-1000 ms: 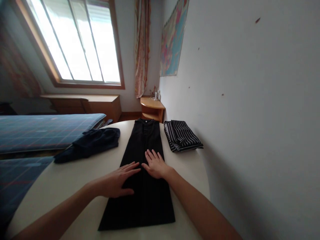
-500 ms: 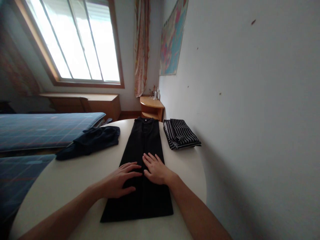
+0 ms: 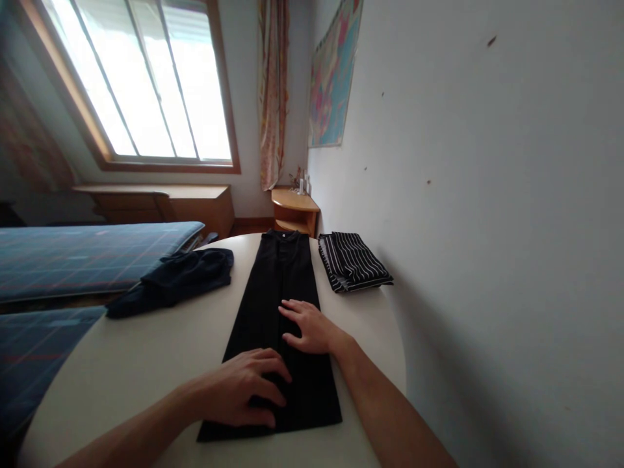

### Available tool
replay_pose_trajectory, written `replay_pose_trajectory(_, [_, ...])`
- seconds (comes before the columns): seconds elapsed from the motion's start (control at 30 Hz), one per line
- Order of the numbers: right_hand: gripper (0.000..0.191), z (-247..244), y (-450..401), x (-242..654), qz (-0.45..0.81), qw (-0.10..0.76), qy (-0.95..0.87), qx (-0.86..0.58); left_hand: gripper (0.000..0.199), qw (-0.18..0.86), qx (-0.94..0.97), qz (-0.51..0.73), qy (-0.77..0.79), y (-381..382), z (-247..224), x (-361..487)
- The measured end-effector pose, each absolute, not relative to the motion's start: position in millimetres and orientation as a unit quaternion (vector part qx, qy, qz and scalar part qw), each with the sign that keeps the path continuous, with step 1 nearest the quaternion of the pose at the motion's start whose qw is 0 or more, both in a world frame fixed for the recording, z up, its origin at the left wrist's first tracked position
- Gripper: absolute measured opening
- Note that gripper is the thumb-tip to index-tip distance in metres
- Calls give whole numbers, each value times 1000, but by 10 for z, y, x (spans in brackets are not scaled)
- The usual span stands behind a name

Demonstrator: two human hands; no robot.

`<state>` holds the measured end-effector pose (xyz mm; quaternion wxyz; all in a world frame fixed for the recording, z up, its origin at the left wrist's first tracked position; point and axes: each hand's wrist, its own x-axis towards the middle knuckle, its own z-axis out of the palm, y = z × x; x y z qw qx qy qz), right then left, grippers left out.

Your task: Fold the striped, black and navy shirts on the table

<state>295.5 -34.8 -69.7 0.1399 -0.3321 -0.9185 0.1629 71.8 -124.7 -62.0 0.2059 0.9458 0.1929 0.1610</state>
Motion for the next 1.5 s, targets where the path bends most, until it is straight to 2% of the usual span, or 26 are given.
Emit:
replay_pose_trajectory(0.13, [68,-688,-351,2955,166,127,-918,-338,37,216,947,129,197,-1316,-562,709])
replay_pose_trajectory(0.23, [67,-678,-354,2956,168,121,-918,-337,43,186,955,101,208,-1364,-517,706])
replay_pose_trajectory(0.5, [65,-659,-373,2954,167,117,-918,-342,18,58,975,53,207,-1523,-528,826])
replay_pose_trajectory(0.6, [63,-642,-389,2954,165,119,-919,-337,13,50,975,37,216,-1556,-483,860])
replay_pose_trajectory(0.7, [64,-630,-414,2932,166,117,-921,-331,19,99,969,59,219,-1477,-409,780])
replay_pose_trajectory(0.8, [60,-627,-444,2889,167,102,-930,-310,27,115,942,122,290,-1277,-424,562])
replay_pose_trajectory(0.87, [58,-624,-464,2862,165,99,-935,-299,47,88,916,163,356,-1127,-526,391])
replay_pose_trajectory(0.97, [59,-617,-496,2839,163,99,-934,-302,69,81,889,134,431,-969,-759,212])
replay_pose_trajectory(1.07, [67,-624,-544,2830,164,82,-933,-311,70,82,883,84,455,-927,-937,180])
replay_pose_trajectory(1.17, [76,-653,-634,2812,161,59,-929,-328,69,65,882,88,459,-964,-981,232])
replay_pose_trajectory(1.4, [76,-695,-1065,2799,164,56,-903,-392,71,86,903,60,416,-1297,-846,282])
replay_pose_trajectory(1.5, [71,-717,-1281,2832,173,77,-899,-394,79,114,916,56,381,-1509,-766,275])
